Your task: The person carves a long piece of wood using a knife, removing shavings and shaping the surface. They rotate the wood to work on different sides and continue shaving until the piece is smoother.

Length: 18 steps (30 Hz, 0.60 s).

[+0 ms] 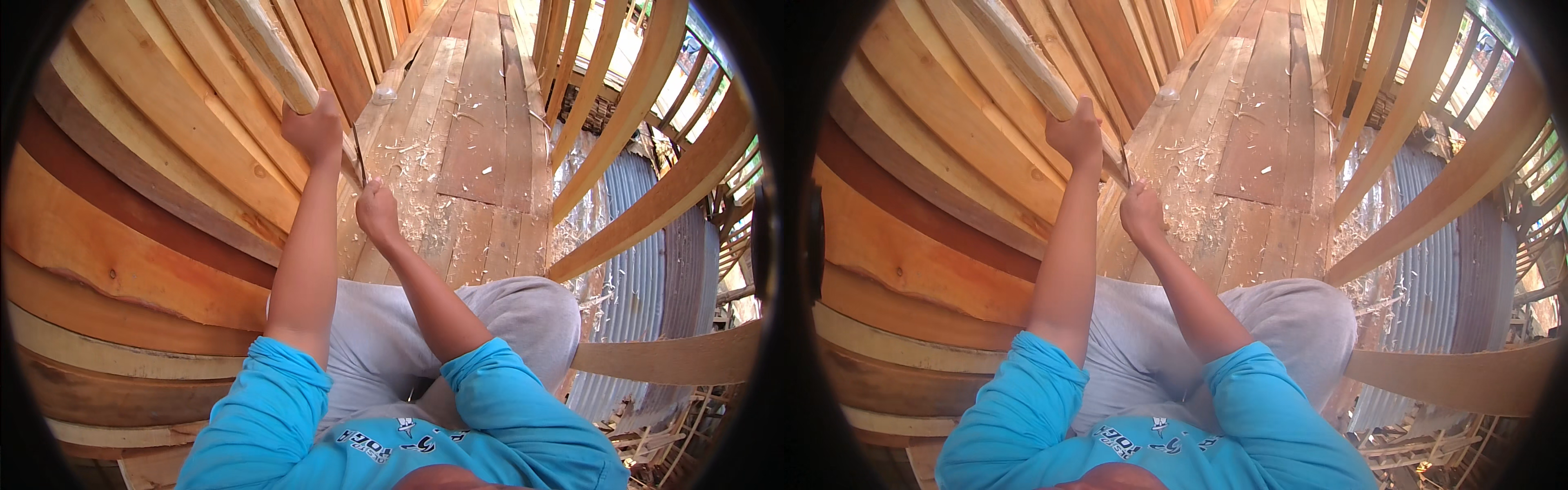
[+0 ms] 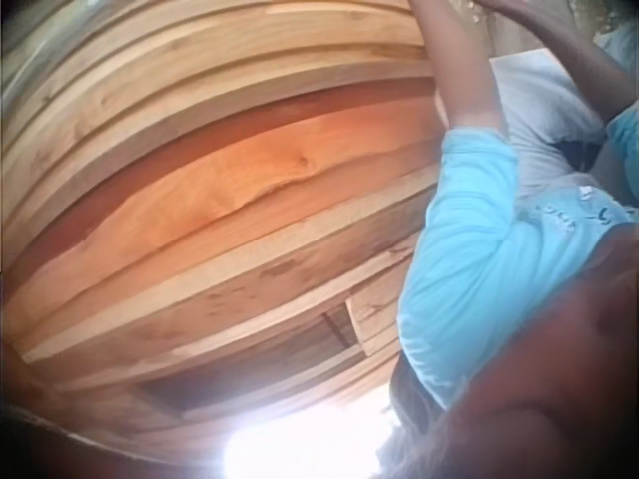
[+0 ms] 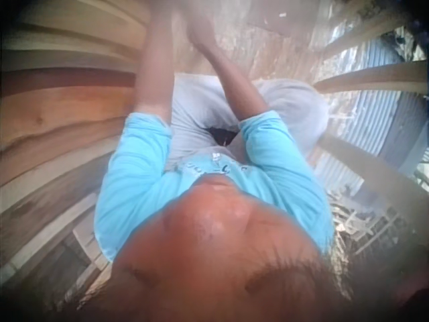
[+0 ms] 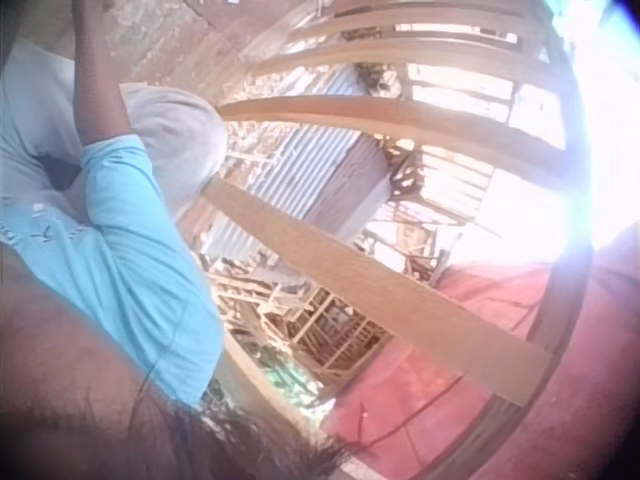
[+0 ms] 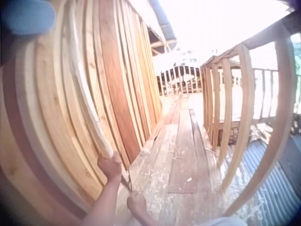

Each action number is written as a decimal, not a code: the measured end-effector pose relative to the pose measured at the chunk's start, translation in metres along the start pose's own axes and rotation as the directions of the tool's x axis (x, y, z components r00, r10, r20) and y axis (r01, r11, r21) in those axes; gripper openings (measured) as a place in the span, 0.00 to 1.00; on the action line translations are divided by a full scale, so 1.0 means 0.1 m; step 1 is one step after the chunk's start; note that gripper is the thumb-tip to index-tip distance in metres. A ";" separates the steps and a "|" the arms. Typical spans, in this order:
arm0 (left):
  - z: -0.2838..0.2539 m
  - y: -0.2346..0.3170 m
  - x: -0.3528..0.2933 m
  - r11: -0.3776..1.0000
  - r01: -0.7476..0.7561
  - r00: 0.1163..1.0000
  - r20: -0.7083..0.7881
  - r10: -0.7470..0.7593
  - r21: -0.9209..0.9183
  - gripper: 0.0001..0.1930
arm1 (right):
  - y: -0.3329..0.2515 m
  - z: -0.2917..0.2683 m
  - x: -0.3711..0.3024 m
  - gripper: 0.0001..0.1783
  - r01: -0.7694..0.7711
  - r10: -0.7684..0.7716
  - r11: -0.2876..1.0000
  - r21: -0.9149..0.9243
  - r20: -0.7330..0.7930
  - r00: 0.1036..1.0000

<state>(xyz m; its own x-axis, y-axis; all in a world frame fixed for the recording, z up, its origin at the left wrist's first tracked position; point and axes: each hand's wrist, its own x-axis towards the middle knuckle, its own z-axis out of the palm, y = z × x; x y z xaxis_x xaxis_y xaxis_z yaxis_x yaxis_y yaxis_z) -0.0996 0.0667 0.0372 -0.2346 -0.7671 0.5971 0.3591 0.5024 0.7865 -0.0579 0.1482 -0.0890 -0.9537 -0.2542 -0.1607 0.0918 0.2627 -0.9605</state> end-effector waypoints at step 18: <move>-0.03 0.05 -0.21 0.986 -0.150 0.986 -0.062 0.154 0.068 0.13 | 0.08 -0.35 0.16 0.33 -0.033 0.022 0.993 -0.110 -0.099 0.995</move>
<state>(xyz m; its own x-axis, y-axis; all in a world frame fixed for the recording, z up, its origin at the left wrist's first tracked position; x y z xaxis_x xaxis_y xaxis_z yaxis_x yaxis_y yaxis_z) -0.0898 0.0838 0.0285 -0.1201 -0.7038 0.7002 0.3282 0.6375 0.6971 -0.0820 0.1786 -0.0909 -0.9751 -0.1550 -0.1585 0.0910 0.3721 -0.9237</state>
